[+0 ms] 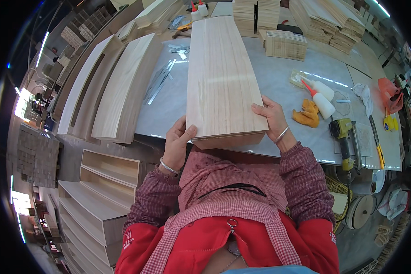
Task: Applying glue to wooden planks and securing them together using a pneumatic nail gun to build boxes.
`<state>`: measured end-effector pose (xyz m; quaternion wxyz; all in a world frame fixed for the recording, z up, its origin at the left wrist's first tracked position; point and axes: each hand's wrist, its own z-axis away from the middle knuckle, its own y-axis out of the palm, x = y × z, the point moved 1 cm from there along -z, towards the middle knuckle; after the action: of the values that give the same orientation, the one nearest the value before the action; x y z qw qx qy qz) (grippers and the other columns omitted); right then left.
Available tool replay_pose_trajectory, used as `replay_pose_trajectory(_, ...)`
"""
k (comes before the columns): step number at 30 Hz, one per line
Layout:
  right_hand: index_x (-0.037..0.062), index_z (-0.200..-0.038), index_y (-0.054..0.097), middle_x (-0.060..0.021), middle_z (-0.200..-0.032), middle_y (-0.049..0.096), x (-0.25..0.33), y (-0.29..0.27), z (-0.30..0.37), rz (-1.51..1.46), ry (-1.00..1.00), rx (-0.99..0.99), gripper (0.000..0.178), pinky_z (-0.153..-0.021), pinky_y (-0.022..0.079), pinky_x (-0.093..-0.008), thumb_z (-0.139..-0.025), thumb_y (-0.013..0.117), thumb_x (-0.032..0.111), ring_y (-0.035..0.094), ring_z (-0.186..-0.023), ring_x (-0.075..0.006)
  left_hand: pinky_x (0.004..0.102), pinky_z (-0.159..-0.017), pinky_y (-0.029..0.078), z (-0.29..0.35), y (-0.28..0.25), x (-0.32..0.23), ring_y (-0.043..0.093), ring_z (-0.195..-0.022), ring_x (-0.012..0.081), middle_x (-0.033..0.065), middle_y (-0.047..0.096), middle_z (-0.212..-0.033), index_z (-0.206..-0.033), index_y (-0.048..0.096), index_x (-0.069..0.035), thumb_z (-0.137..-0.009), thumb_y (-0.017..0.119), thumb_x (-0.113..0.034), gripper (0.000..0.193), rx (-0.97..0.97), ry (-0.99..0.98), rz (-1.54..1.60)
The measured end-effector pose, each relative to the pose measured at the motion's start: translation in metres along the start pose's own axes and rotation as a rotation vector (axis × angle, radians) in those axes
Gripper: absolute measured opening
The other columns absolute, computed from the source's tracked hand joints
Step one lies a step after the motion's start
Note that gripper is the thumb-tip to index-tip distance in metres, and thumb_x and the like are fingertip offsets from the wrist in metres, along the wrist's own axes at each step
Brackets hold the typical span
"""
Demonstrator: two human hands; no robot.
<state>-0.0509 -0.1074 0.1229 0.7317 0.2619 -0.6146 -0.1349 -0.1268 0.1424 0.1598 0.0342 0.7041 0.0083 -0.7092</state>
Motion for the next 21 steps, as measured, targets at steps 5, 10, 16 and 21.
replay_pose_trajectory(5,-0.0095,-0.128,0.046,-0.0179,-0.108,0.061,-0.003,-0.001,0.001,-0.004,0.002,-0.006,0.048,-0.069,0.051,-0.0182,-0.082,0.056,-0.002,0.062,-0.080,-0.0151,0.0278,-0.097,0.035,0.001,-0.001,0.006,0.051,-0.108,0.0184,0.0133,0.056,-0.122,-0.129,0.047,0.006,-0.088,0.056,-0.006,0.043,-0.010,-0.004,-0.002)
replay_pose_trajectory(10,-0.0097,-0.129,0.045,-0.0183,-0.109,0.061,-0.008,-0.007,0.000,-0.005,0.010,-0.013,0.049,-0.069,0.050,-0.0182,-0.081,0.057,-0.002,0.062,-0.081,-0.0151,0.0275,-0.097,0.035,0.001,0.001,0.007,0.051,-0.108,0.0184,0.0129,0.056,-0.122,-0.129,0.047,0.006,-0.088,0.057,-0.006,0.044,-0.011,-0.044,0.014)
replay_pose_trajectory(16,-0.0098,-0.122,0.052,-0.0155,-0.106,0.063,-0.005,-0.010,-0.005,0.067,-0.005,-0.004,0.042,-0.072,0.050,-0.0214,-0.082,0.060,-0.001,0.061,-0.082,-0.0152,0.0247,-0.088,0.040,-0.004,-0.002,0.015,0.053,-0.096,0.0152,0.0103,0.060,-0.113,-0.128,0.049,0.003,-0.088,0.058,-0.008,0.043,-0.053,-0.006,-0.067)
replay_pose_trajectory(21,-0.0098,-0.121,0.052,-0.0153,-0.105,0.063,-0.009,-0.009,-0.008,0.029,-0.014,-0.015,0.041,-0.071,0.051,-0.0208,-0.081,0.060,0.000,0.061,-0.080,-0.0153,0.0250,-0.090,0.041,-0.004,-0.003,0.017,0.055,-0.099,0.0165,0.0126,0.060,-0.114,-0.129,0.047,0.004,-0.088,0.059,-0.008,0.044,-0.039,-0.011,-0.029)
